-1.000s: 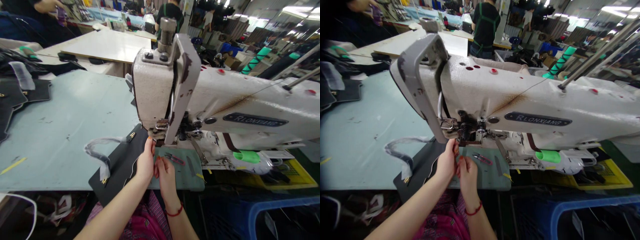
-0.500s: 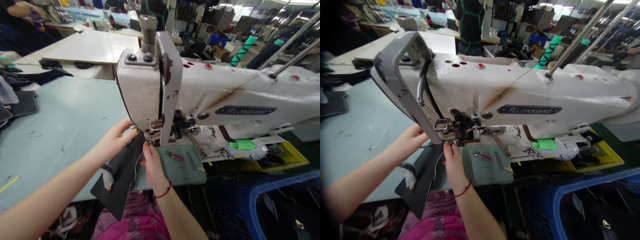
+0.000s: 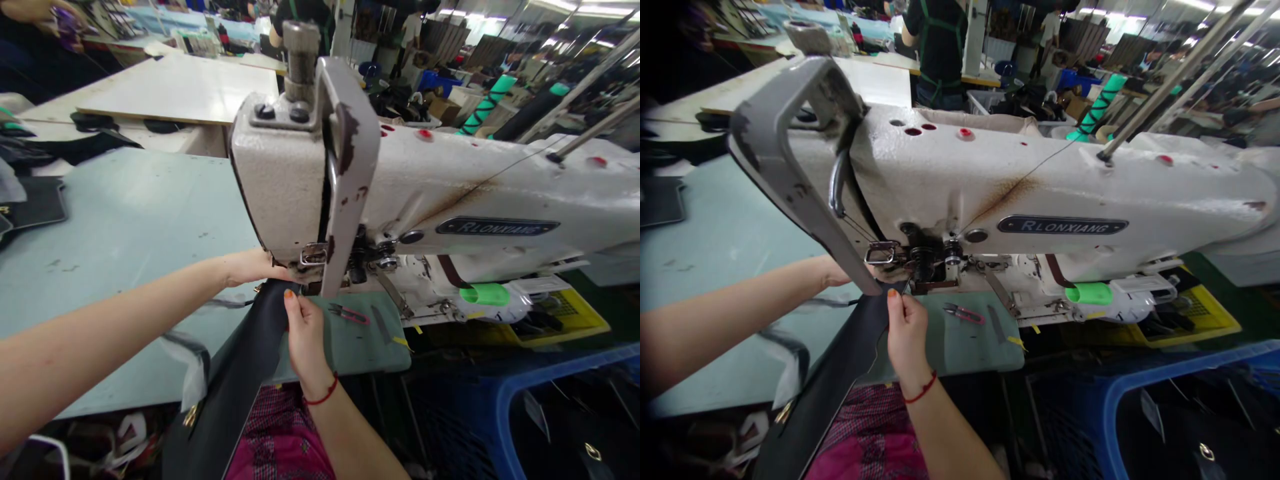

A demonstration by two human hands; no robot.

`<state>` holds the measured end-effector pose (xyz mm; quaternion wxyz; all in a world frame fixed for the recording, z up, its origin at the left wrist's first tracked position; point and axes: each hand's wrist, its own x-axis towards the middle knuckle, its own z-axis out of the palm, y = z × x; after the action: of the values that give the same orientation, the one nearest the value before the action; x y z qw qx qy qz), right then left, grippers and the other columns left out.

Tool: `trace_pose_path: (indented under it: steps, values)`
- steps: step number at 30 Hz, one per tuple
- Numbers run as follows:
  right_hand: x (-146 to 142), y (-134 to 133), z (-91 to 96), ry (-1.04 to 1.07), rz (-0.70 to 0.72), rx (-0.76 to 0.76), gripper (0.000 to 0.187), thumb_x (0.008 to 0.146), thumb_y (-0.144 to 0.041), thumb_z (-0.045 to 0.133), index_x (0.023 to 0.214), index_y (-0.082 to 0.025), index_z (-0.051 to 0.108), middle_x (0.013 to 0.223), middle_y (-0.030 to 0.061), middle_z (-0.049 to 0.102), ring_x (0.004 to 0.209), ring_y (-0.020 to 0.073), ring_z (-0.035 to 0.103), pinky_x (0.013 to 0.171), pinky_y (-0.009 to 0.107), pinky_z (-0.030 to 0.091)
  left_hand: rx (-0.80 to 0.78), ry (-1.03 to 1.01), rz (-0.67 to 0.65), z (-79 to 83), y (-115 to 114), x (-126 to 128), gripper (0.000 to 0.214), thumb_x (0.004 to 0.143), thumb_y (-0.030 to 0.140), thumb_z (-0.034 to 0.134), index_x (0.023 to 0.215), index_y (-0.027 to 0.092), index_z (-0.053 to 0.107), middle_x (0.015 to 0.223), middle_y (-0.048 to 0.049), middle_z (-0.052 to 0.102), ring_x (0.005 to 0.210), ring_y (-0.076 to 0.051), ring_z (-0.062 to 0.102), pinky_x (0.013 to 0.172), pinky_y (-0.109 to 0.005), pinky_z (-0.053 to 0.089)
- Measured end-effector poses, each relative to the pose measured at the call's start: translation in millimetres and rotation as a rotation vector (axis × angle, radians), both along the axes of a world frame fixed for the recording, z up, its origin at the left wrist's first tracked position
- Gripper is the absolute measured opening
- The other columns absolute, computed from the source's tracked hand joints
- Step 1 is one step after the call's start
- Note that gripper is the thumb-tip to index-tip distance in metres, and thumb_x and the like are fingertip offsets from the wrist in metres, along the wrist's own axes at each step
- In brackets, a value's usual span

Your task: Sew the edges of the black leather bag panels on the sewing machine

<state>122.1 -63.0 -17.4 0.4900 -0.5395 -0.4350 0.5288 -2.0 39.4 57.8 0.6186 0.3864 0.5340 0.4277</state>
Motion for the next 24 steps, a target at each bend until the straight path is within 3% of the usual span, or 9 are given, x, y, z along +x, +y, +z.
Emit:
trace_pose_path:
  steps: [2,4,8,11,15,19,21,24]
  values:
    - [8,0,3.0,-0.006,0.050,-0.026,0.047,0.088,-0.054,0.050,0.059,-0.019,0.039,0.058,-0.0028,0.032,0.056,0.0098,0.032,0.049,0.022,0.026,-0.035,0.011,-0.146,-6.8,-7,0,0.023,0.044,-0.002,0.079,0.065,0.006,0.071,0.058,-0.0051,0.067,0.060,-0.021,0.062,0.051,-0.026,0.047]
    - [16,1,5.5,-0.011,0.097,-0.054,0.047,0.087,-0.056,0.051,0.059,-0.018,0.044,0.058,-0.0022,0.037,0.056,0.0103,0.035,0.049,0.022,0.028,-0.031,0.016,-0.231,-13.8,-15,1,0.025,0.048,0.003,0.081,0.072,0.007,0.073,0.067,-0.0070,0.071,0.065,-0.021,0.063,0.053,-0.025,0.048]
    - [32,6,11.6,0.034,0.168,-0.113,0.048,0.083,-0.060,0.055,0.061,-0.018,0.049,0.055,-0.0025,0.041,0.053,0.0102,0.038,0.047,0.022,0.028,0.018,-0.008,-0.209,-23.5,-27,6,0.028,0.053,0.012,0.084,0.080,0.016,0.075,0.079,-0.0051,0.074,0.082,-0.024,0.068,0.070,-0.030,0.054]
    - [41,13,19.1,0.082,0.251,-0.160,0.044,0.082,-0.057,0.057,0.064,-0.017,0.050,0.056,-0.0034,0.041,0.052,0.0092,0.036,0.046,0.021,0.027,0.047,0.027,-0.167,-24.2,-32,10,0.025,0.057,0.020,0.083,0.081,0.017,0.075,0.080,-0.0050,0.074,0.082,-0.023,0.068,0.074,-0.030,0.054]
    - [54,20,31.5,0.109,0.359,-0.218,0.041,0.080,-0.055,0.062,0.068,-0.016,0.053,0.058,-0.0039,0.045,0.052,0.0082,0.037,0.047,0.020,0.027,0.129,0.159,-0.217,-22.5,-33,12,0.025,0.070,0.034,0.075,0.087,0.016,0.075,0.085,-0.0054,0.074,0.082,-0.022,0.067,0.077,-0.031,0.054]
    - [68,15,41.5,0.157,0.496,-0.280,0.042,0.076,-0.055,0.069,0.071,-0.015,0.058,0.064,-0.0027,0.053,0.055,0.0088,0.043,0.050,0.020,0.032,0.259,0.358,-0.294,-32.2,-37,-5,0.036,0.081,0.044,0.065,0.102,0.016,0.073,0.102,-0.0073,0.074,0.102,-0.027,0.065,0.094,-0.039,0.050]
    - [75,3,42.7,0.139,0.534,-0.286,0.041,0.077,-0.054,0.069,0.072,-0.015,0.059,0.065,-0.0018,0.055,0.057,0.0095,0.045,0.052,0.020,0.034,0.356,0.493,-0.234,-45.4,-48,-22,0.042,0.087,0.047,0.057,0.114,0.017,0.069,0.116,-0.0092,0.070,0.112,-0.028,0.061,0.103,-0.043,0.044]
    - [80,-23,38.4,0.115,0.500,-0.281,0.038,0.081,-0.052,0.068,0.076,-0.015,0.061,0.068,-0.0010,0.056,0.060,0.0103,0.047,0.054,0.021,0.036,0.460,0.672,-0.031,-76.8,-80,-49,0.049,0.092,0.046,0.048,0.132,0.019,0.056,0.133,-0.0126,0.058,0.124,-0.027,0.054,0.111,-0.047,0.037]
